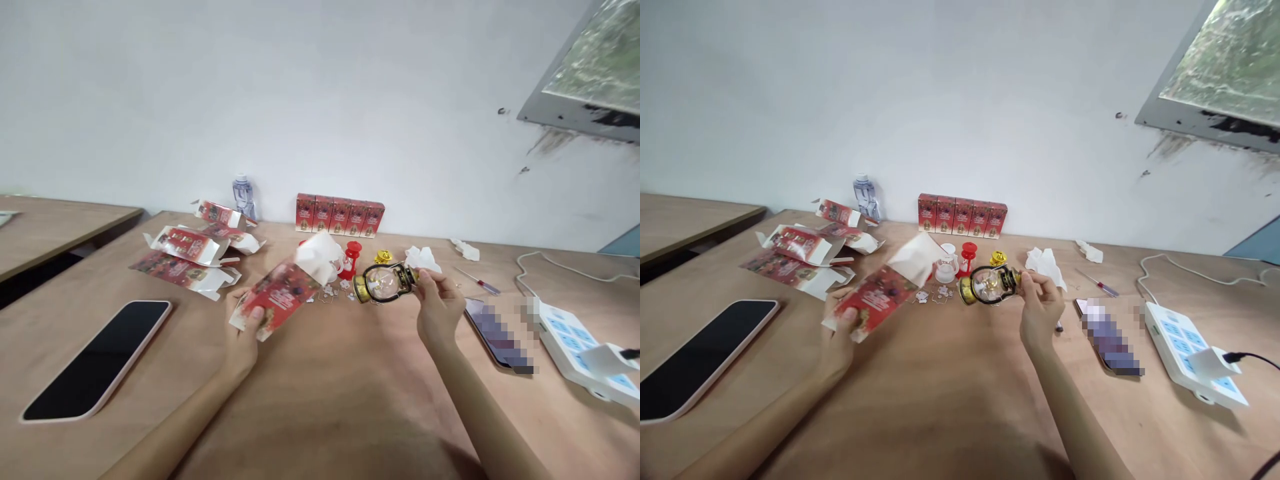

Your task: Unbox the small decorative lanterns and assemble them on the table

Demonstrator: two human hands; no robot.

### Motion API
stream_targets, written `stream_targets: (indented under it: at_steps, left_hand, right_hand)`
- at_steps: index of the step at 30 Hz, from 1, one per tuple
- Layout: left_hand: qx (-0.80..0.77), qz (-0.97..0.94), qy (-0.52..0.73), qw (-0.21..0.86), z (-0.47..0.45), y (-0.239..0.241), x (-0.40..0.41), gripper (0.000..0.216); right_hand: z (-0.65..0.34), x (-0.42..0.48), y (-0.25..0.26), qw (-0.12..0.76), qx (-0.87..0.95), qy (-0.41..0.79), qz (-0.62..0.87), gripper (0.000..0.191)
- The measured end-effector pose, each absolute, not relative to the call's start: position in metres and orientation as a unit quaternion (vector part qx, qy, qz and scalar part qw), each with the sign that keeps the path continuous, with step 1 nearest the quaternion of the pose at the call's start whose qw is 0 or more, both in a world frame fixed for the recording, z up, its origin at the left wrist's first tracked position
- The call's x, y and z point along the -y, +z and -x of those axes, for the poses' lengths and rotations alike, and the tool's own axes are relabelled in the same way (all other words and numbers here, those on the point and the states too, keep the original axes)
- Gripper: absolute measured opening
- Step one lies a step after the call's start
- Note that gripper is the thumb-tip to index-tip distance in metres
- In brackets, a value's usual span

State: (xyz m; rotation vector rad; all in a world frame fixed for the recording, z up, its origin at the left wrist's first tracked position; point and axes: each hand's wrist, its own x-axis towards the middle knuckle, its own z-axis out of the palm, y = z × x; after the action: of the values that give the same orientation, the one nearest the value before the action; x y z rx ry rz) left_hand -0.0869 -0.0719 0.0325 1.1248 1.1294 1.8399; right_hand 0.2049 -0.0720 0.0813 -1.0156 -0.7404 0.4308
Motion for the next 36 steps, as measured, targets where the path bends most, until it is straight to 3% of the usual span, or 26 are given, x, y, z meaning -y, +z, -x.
stream_targets:
  at_steps: [5,9,14,17,21,27,36]
  left_hand:
    - [-0.372,-0.264,0.726,0.515,0.078,0.041,0.065,0.045]
    - [-0.344,-0.181,0.685,0.616,0.076,0.052,0.068,0.028]
    - [-0.307,-0.200,0.640,0.676,0.081,0.052,0.073,0.020]
    - [-0.300,-0.213,0.600,0.711,0.082,0.047,0.074,0.016]
    - [-0.293,-0.234,0.561,0.738,0.079,0.040,0.075,0.019]
    - [-0.320,-0.271,0.516,0.747,0.077,0.040,0.076,0.038]
    - [-0.389,-0.306,0.551,0.672,0.073,0.038,0.080,0.052]
  right_hand:
    - [-0.201,0.080,0.082,0.647,0.534,0.137,0.527,0.020]
    - [-0.198,0.085,0.076,0.558,0.602,0.095,0.563,0.019]
    - [-0.198,0.093,0.080,0.497,0.654,-0.081,0.565,0.013]
    - [-0.177,0.105,0.087,0.507,0.673,-0.185,0.506,0.006]
    - [-0.126,0.113,0.083,0.490,0.772,-0.038,0.403,0.008]
    - [-0.079,0.091,0.054,0.523,0.749,0.101,0.393,0.053]
    - [-0.069,0.086,0.023,0.612,0.667,0.134,0.403,0.049]
